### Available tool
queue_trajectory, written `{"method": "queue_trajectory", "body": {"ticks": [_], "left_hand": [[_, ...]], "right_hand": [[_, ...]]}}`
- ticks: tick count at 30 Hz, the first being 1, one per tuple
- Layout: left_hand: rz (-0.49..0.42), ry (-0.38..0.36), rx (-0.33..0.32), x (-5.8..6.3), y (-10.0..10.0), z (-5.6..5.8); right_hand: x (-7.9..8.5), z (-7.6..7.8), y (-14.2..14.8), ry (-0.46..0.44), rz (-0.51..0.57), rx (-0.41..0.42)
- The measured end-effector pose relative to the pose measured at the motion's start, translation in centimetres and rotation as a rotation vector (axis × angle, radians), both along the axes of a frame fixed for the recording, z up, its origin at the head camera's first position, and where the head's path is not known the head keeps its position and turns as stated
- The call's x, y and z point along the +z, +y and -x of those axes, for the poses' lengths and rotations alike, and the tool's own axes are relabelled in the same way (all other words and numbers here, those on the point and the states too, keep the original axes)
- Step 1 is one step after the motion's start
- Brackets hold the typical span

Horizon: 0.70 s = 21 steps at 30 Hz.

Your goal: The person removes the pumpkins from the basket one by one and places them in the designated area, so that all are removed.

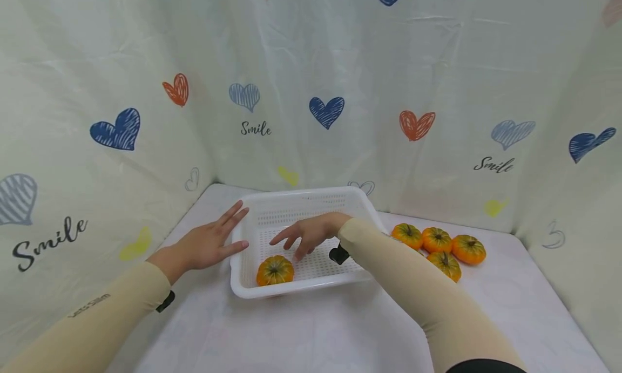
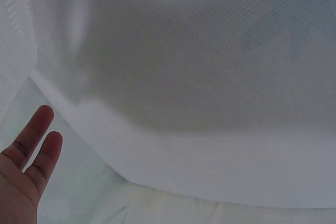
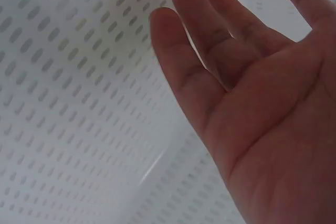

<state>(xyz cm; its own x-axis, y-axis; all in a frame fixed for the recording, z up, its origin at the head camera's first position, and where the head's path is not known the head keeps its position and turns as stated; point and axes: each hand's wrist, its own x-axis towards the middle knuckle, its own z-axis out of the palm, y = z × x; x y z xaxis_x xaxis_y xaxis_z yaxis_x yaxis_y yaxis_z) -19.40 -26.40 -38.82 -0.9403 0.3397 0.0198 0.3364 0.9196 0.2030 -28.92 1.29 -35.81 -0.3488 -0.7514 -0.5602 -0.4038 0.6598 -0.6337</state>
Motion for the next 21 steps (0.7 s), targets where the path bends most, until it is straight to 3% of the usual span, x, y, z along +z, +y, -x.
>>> {"method": "queue_trajectory", "body": {"ticks": [8,12,21], "left_hand": [[0.002,-0.004,0.000,0.0,-0.1,0.0],[-0.002,-0.009,0.001,0.2,-0.1,-0.1],[-0.003,-0.007,-0.010,0.1,-0.2,0.1]], "right_hand": [[-0.3,-0.4,-1.1,-0.156,-0.035,0.033],[-0.1,-0.8,-1.7,-0.162,-0.033,0.058],[-0.4,-1.2,-2.2,-0.189,-0.044,0.032]]}}
